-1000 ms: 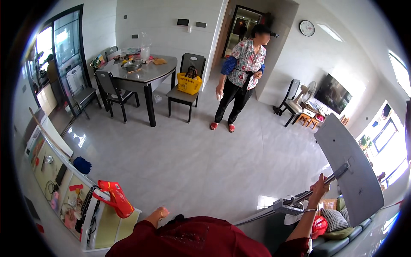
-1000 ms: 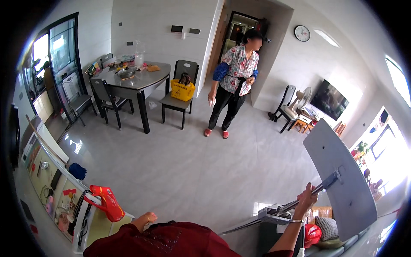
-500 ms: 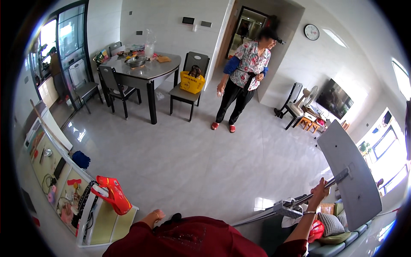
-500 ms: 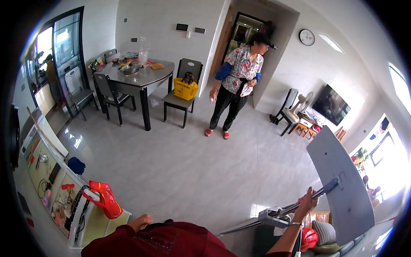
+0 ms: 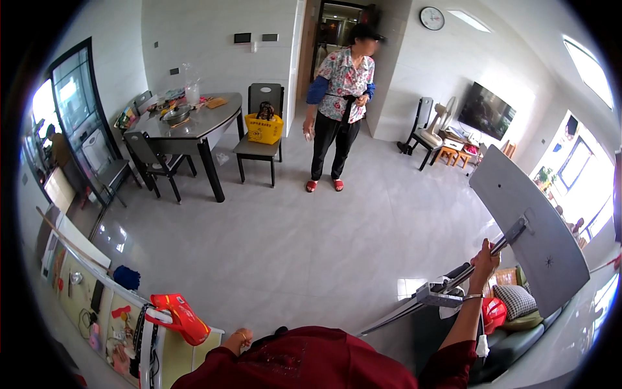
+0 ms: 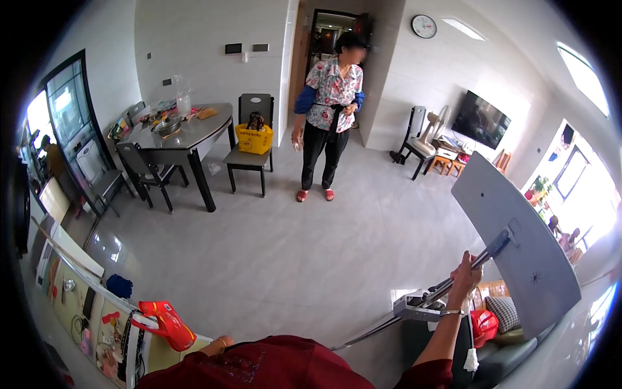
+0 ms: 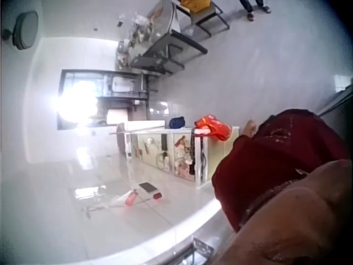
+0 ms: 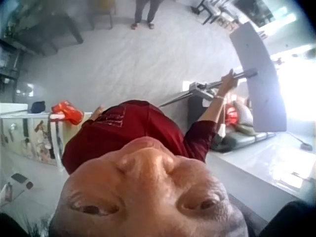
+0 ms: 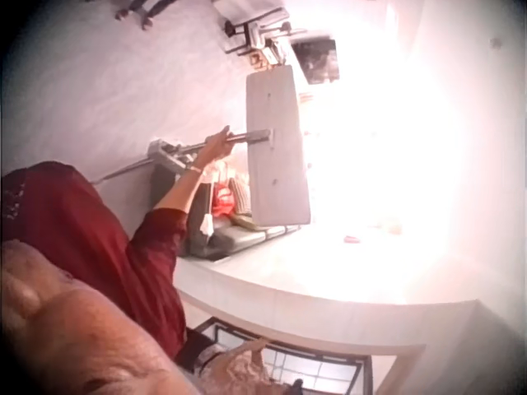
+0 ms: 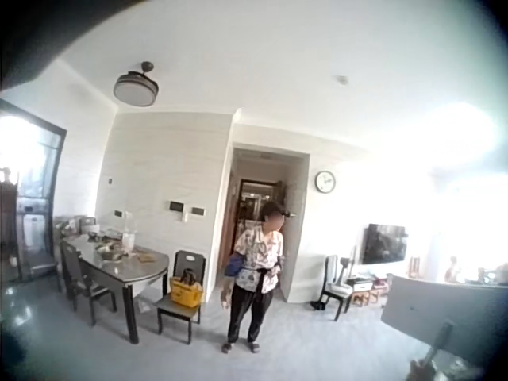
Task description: The person assembles a flat mop by connecting the mop handle sections together and attaching the mop head plate onto the pole by hand.
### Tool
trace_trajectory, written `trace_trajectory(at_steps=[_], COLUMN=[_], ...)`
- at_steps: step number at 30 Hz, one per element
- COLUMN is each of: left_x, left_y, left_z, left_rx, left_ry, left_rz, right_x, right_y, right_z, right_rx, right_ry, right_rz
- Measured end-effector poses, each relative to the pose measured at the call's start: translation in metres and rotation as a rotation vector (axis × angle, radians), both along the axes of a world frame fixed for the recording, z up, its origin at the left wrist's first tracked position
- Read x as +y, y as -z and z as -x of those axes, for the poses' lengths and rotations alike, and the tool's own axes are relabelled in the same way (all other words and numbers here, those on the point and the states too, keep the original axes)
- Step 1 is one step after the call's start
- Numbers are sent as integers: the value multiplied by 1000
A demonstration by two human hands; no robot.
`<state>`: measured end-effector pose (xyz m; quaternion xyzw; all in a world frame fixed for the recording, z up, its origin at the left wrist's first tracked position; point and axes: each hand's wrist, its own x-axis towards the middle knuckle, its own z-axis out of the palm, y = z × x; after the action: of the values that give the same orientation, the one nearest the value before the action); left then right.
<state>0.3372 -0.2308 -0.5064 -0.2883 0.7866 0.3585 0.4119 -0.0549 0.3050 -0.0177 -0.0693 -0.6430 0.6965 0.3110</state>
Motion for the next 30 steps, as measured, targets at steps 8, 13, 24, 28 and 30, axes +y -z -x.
trace_trajectory(at_steps=[8, 13, 24, 28, 30], left_x=[19, 28, 11, 8, 10], left_y=[-75, -86, -20, -34, -45], left_z=[29, 36, 25, 26, 26], left_rx=[6, 104, 118, 159, 159], left_ry=[-382, -300, -150, -48, -74], left_rz=[35, 148, 95, 78, 88], right_x=[3, 6, 3, 0, 0], right_y=[0, -1, 1, 2, 2], right_z=[-2, -1, 0, -2, -4], right_rx=[19, -3, -21, 13, 32], right_ry=[27, 41, 104, 59, 30], right_rz=[-29, -57, -121, -70, -44])
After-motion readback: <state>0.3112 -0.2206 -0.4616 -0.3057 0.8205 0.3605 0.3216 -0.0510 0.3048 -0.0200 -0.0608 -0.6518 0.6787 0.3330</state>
